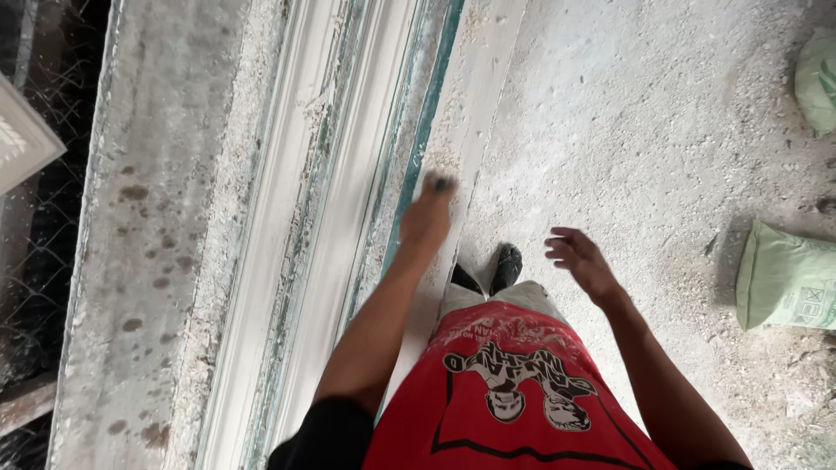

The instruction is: The person sands long white decorative moldings with a sanding block, moving along the length of each piece and focusing on edges and grooves. The person occasionally repositions the moldings to access different sections.

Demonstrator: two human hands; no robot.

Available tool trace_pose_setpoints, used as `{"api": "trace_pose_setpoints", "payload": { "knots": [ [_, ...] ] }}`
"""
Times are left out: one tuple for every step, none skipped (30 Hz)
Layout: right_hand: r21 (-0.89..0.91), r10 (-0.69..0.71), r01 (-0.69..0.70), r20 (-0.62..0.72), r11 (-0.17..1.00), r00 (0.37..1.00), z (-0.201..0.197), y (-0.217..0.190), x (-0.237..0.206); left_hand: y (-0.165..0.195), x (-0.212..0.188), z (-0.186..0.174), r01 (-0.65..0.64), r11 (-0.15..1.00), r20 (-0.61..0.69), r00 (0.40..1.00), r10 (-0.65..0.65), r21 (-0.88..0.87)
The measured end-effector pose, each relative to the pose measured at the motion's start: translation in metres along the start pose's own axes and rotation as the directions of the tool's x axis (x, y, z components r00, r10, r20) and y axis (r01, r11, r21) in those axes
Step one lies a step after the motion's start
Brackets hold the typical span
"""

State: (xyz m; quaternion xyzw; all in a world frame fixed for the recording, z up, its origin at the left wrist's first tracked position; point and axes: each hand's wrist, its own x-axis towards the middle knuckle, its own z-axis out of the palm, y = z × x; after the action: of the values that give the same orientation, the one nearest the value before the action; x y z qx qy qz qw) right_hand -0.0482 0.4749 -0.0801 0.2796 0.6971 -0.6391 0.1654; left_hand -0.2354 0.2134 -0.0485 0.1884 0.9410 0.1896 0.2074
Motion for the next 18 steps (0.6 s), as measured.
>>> {"api": "trace_pose_setpoints", "payload": {
  "knots": [
    [-0.034,-0.011,0.011,0.017,0.999,1.000,0.005,0.000,0.003,0.007,0.027,-0.001,-0.012,1.000,-0.020,1.000,0.012,0.005],
    [-0.068,-0.014,0.016,0.035,0.998,0.999,0.011,-0.001,0.005,0.013,0.055,-0.003,-0.005,1.000,-0.007,1.000,0.005,0.010],
    [-0.090,-0.040,0.044,0.045,0.995,0.998,0.016,-0.004,0.007,0.018,0.076,-0.005,0.000,1.000,0.007,1.000,0.000,0.013],
    [-0.113,-0.073,0.079,0.058,0.990,0.996,0.020,-0.009,0.010,0.023,0.087,-0.012,-0.009,1.000,0.013,1.000,0.009,0.025],
    [-0.135,-0.114,0.123,0.070,0.983,0.991,0.020,-0.016,0.014,0.025,0.093,-0.016,-0.022,0.999,0.010,1.000,0.021,0.040],
    [-0.130,-0.127,0.133,0.053,0.983,0.991,0.017,-0.021,0.014,0.021,0.091,-0.016,-0.035,0.998,0.013,0.999,0.034,0.055],
    [-0.117,-0.128,0.132,0.039,0.984,0.991,0.012,-0.023,0.011,0.017,0.079,-0.016,-0.068,0.997,0.013,0.998,0.068,0.031],
    [-0.099,-0.130,0.132,0.025,0.986,0.991,0.007,-0.024,0.007,0.011,0.058,-0.018,-0.102,0.995,0.014,0.995,0.102,0.011],
    [-0.084,-0.113,0.111,-0.016,0.990,0.994,0.000,-0.024,0.003,0.005,0.033,-0.020,-0.070,0.998,0.068,0.995,0.070,-0.004],
    [-0.070,-0.096,0.092,-0.055,0.993,0.994,-0.011,-0.021,-0.004,-0.002,0.006,-0.022,-0.036,0.999,0.119,0.992,0.038,-0.018],
    [-0.054,-0.077,0.072,-0.092,0.996,0.993,-0.021,-0.017,-0.013,-0.008,-0.022,-0.021,-0.037,0.999,0.089,0.995,0.039,-0.026],
    [-0.021,-0.057,0.055,-0.113,0.998,0.992,-0.030,-0.011,-0.022,-0.012,-0.042,-0.020,-0.034,0.999,0.062,0.997,0.037,-0.036],
    [0.012,-0.038,0.040,-0.131,0.999,0.991,-0.036,-0.005,-0.030,-0.015,-0.055,-0.019,-0.018,1.000,0.087,0.996,0.019,-0.015],
    [0.040,-0.028,0.034,-0.148,0.999,0.989,-0.040,-0.002,-0.033,-0.016,-0.059,-0.017,-0.003,1.000,0.102,0.995,0.003,0.004],
    [0.014,-0.013,0.015,-0.134,1.000,0.991,-0.041,-0.001,-0.032,-0.015,-0.054,-0.015,0.015,1.000,0.113,0.993,-0.018,0.023],
    [-0.010,0.007,-0.008,-0.120,1.000,0.993,-0.039,-0.001,-0.030,-0.012,-0.040,-0.014,0.031,1.000,0.110,0.993,-0.030,-0.005],
    [-0.034,0.029,-0.033,-0.110,0.999,0.993,-0.035,-0.004,-0.030,-0.007,-0.019,-0.013,0.042,0.999,0.110,0.993,-0.037,-0.035],
    [-0.068,0.014,-0.019,-0.083,0.998,0.996,-0.030,-0.010,-0.025,-0.001,0.008,-0.013,0.015,1.000,0.046,0.999,-0.014,-0.027]
  ]
}}
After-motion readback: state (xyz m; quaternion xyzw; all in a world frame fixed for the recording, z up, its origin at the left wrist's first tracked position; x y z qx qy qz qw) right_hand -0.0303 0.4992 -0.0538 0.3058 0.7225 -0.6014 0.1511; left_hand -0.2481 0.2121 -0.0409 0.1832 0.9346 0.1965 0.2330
